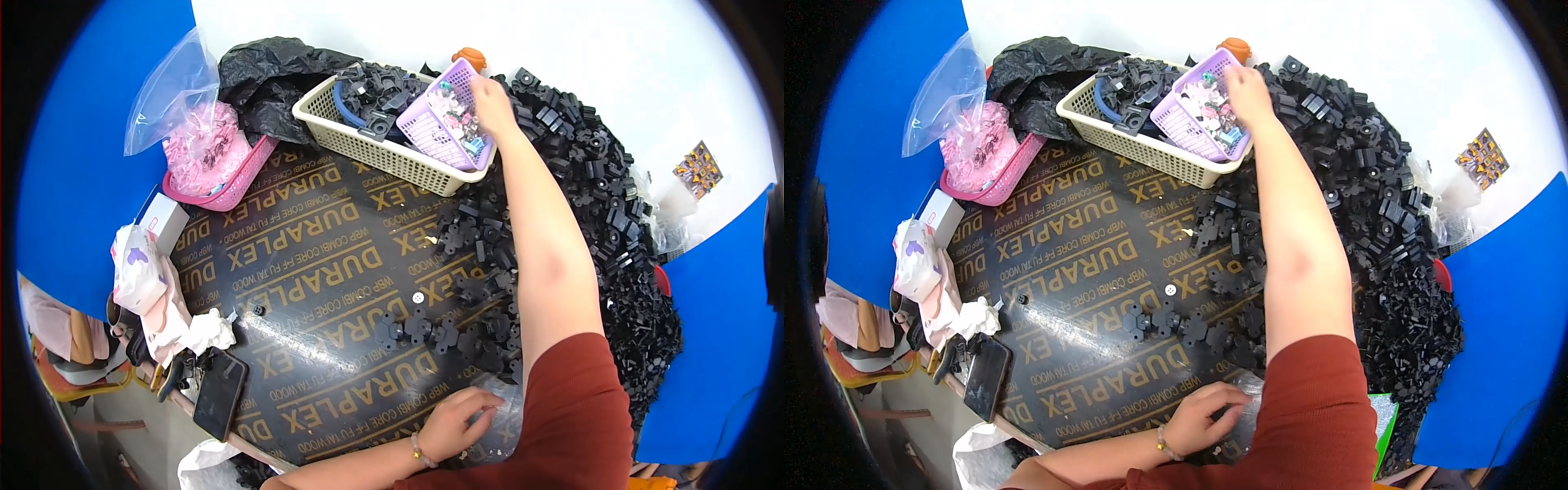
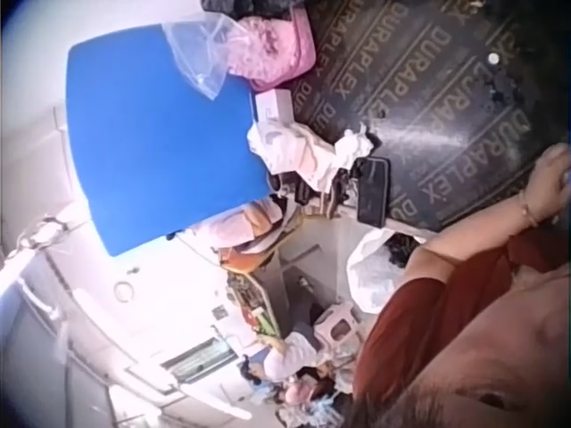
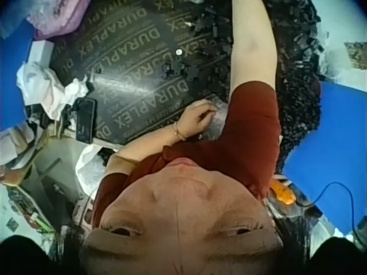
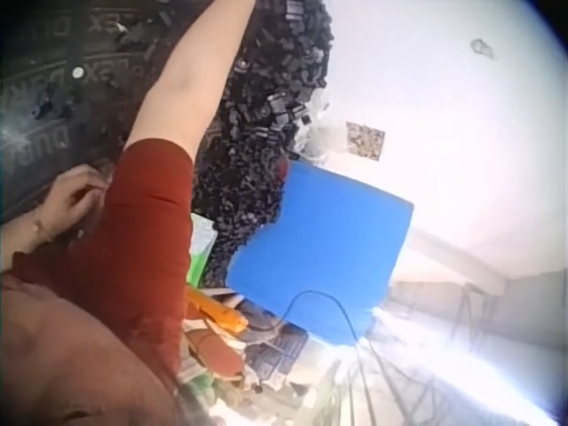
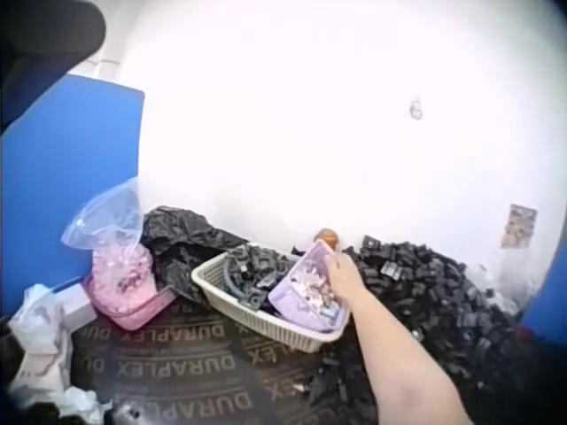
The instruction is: Picking up, inspecting, and manual assembly of small black plastic components at a factory workbench.
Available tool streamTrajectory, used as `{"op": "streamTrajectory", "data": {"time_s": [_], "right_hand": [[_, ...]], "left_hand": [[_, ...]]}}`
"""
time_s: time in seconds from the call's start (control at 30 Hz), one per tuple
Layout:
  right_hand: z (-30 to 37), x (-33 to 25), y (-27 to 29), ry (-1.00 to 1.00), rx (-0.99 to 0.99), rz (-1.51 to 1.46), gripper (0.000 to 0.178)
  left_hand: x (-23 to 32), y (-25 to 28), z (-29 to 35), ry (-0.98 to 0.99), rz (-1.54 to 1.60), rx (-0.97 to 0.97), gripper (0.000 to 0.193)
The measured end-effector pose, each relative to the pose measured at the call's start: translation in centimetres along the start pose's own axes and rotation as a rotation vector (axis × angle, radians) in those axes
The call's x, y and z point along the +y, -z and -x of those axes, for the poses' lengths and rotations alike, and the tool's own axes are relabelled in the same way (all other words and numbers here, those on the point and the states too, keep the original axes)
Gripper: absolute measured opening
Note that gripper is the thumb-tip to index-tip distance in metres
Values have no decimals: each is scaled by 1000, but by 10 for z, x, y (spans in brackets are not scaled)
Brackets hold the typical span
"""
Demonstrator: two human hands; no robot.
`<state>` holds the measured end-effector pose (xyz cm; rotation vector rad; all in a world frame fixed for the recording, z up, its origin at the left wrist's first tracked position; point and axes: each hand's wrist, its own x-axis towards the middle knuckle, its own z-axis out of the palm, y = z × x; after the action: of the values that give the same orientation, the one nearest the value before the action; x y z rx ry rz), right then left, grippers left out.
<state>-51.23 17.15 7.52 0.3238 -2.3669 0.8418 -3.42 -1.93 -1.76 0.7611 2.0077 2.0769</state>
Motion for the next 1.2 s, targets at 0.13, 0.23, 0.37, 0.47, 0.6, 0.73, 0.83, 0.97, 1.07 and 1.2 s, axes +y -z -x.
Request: {"op": "streamTrajectory", "data": {"time_s": [0.13, 0.23, 0.37, 0.47, 0.6, 0.73, 0.83, 0.97, 1.07, 1.2], "right_hand": [[48, -53, 78, -492, 75, -1015, 38], [100, -79, 139, -547, -190, -1056, 31], [182, -145, 189, -447, -721, -773, 36], [245, -181, 207, -317, -1111, -531, 47], [317, -208, 211, -244, -1009, -453, 45], [357, -200, 241, -579, -652, -587, 30], [394, -160, 266, -488, -172, 395, 31], [447, -95, 277, -1135, -329, 834, 48], [470, -90, 265, -1058, -378, 921, 54], [482, -102, 259, -695, -374, 753, 28]], "left_hand": [[0, -3, 1, -55, -49, 23, 15], [1, -7, -2, -91, -10, 72, 16], [-10, -4, -3, 36, 420, 170, 63], [1, -3, -15, -58, 603, 259, 105], [-2, -7, -19, -92, 408, 182, 90], [7, -7, -9, 3, 432, 124, 69], [23, -18, -4, 75, 507, 134, 60], [43, -37, 2, 208, 622, 33, 51], [53, -39, 10, 285, 688, 57, 47], [56, -31, 13, 336, 780, 117, 42]]}}
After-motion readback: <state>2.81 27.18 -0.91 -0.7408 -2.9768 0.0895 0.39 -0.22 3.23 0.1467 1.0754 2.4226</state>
